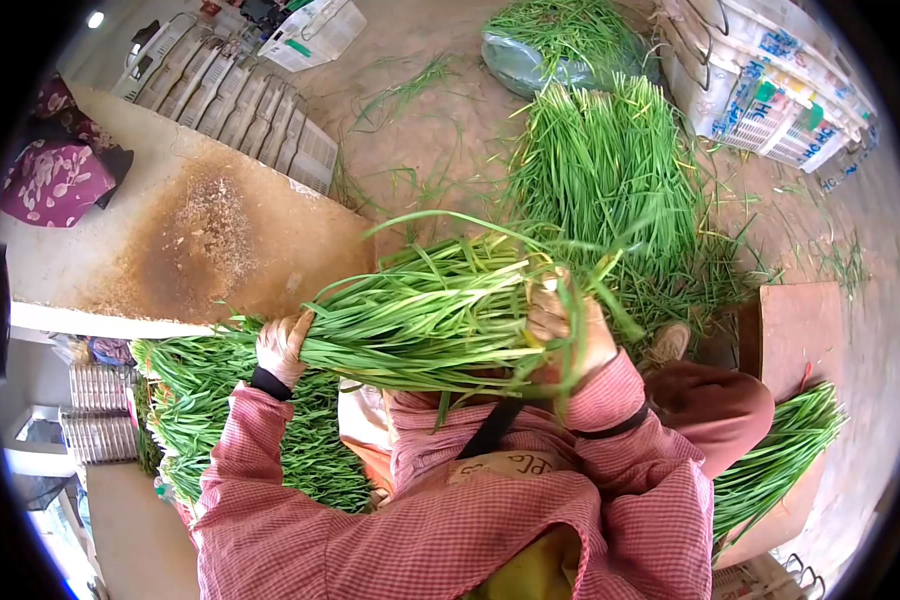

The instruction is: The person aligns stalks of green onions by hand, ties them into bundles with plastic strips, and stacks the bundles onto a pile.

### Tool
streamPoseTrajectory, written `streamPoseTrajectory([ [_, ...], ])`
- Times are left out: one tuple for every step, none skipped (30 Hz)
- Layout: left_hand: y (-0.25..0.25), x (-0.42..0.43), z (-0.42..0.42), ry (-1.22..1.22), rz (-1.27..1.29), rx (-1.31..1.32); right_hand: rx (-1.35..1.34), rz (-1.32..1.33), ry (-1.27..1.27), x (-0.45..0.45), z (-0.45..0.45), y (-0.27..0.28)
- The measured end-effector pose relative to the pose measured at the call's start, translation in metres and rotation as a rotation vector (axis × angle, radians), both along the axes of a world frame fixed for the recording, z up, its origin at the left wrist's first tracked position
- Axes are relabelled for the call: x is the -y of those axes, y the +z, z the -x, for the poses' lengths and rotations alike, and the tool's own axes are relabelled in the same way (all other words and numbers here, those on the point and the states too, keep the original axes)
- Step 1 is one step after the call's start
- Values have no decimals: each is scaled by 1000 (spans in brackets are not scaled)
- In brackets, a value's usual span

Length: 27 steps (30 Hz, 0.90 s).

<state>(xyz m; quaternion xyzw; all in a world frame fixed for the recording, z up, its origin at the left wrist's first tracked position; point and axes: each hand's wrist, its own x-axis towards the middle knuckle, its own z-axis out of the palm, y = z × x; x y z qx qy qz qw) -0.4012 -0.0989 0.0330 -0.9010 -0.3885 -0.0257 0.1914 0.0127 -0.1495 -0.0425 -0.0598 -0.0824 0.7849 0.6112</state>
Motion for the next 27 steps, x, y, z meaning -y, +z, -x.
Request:
streamPoseTrajectory([
  [-1,-2,0,-16,-13,-34,-248,-66,98,1,-14,-14],
  [-1,-2,-1,-15,-6,-28,-233,-84,90,2,-37,-15],
  [1,-2,-2,-4,20,-6,-158,-140,102,5,-70,-5],
  [3,-3,-1,5,46,10,-98,-1,-212,21,-90,14],
  [2,-2,1,5,52,7,-48,-116,-277,28,-124,7],
  [0,-3,3,-20,15,16,10,-275,-178,26,-144,-4],
  [-3,-4,3,-48,-21,29,76,-443,-90,23,-163,-15],
  [-3,-5,3,-47,-15,21,604,-56,112,19,-160,-24],
  [0,-4,0,-45,-10,16,1111,359,317,16,-154,-21],
  [4,-3,-3,-49,-9,8,1119,362,311,15,-144,-18],
  [5,-1,-2,-28,-50,-67,1980,369,428,9,-120,-7],
  [7,-3,-4,-50,-91,-66,2852,324,516,-1,-110,-1],
  [5,2,-5,-60,-119,-67,2286,237,139,-6,-120,-11],
  [7,3,-6,-37,-69,-73,2301,14,137,-16,-97,23],
  [11,5,-13,-45,-97,-82,2334,-181,107,-24,-74,38],
  [14,4,-17,-60,-123,-118,2204,-247,286,-38,-56,43],
  [18,6,-21,-70,-149,-153,2056,-224,519,-51,-30,54],
  [21,4,-28,-110,-197,-143,2119,-244,670,-54,2,57],
  [27,4,-33,-104,-203,-144,2183,-429,506,-52,33,34],
  [35,6,-36,-96,-192,-168,2194,-412,521,-55,49,33],
  [40,6,-35,-88,-178,-194,1860,-179,313,-51,53,18],
  [38,5,-31,-84,-168,-155,1525,-49,11,-45,52,6],
  [35,6,-27,-70,-167,-158,1169,77,-256,-36,44,-4],
  [31,7,-23,-65,-151,-175,977,278,-120,-25,30,-2],
  [26,6,-20,-69,-132,-191,971,349,-8,-15,30,0],
  [15,3,-15,-128,-214,-219,1080,273,-157,-6,35,-31],
  [6,0,-15,-196,-207,-183,1190,197,-306,3,35,-75],
])
